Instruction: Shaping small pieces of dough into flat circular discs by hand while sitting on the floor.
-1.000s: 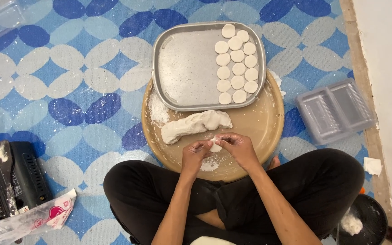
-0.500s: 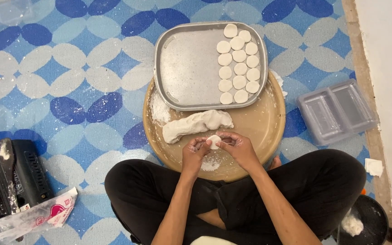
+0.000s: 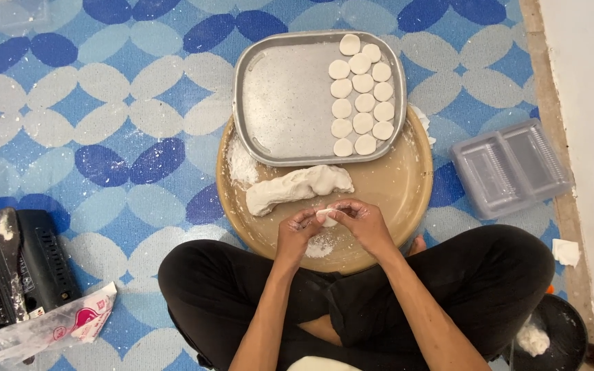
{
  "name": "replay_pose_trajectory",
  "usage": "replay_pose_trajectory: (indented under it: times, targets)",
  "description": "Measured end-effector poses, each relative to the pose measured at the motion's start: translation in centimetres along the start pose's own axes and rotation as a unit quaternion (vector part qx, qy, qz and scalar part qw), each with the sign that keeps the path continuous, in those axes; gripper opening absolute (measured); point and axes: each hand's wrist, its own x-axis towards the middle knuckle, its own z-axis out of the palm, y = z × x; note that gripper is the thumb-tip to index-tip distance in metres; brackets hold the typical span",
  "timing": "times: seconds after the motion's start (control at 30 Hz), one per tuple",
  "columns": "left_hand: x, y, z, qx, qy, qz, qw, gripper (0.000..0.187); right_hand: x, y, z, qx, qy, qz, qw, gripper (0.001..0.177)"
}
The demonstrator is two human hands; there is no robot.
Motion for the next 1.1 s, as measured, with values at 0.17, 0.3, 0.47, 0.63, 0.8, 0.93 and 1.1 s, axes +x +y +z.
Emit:
replay_pose_trajectory:
  times: [0.17,0.3,0.47,0.63,0.8,0.93,1.1]
  targets:
    - [0.1,0.1,-0.3,0.020,0.002,0.004,1.000,0.030,-0.4,-0.4,0.0,0.017,-0.008,-0.013,1.000,0.031]
    - [-0.6,1.6,0.3,-0.015,0.019,0.014,1.000,0.034,-0.4,-1.8,0.4,0.057,-0.003,-0.049,0.997,0.035]
    - [-1.3,2.6,1.1,-0.032,0.024,0.008,0.999,0.046,-0.9,-2.1,0.7,0.084,0.031,-0.067,0.994,0.037]
    - [-1.1,2.4,1.3,-0.053,0.042,0.023,0.997,0.050,0.2,0.7,0.5,0.054,-0.010,-0.028,0.998,0.044]
    - [-1.0,2.5,1.4,-0.047,0.030,0.044,0.997,0.052,0.0,0.3,0.2,0.031,0.001,-0.015,0.999,0.038]
    - [-0.5,1.5,0.7,-0.020,0.017,0.026,0.999,0.047,-0.2,-0.3,0.0,0.036,-0.005,0.000,0.999,0.034]
    - [0.5,-0.5,-0.2,0.013,0.050,-0.015,0.999,0.039,-0.5,-0.8,-0.1,0.009,0.009,-0.016,1.000,0.024]
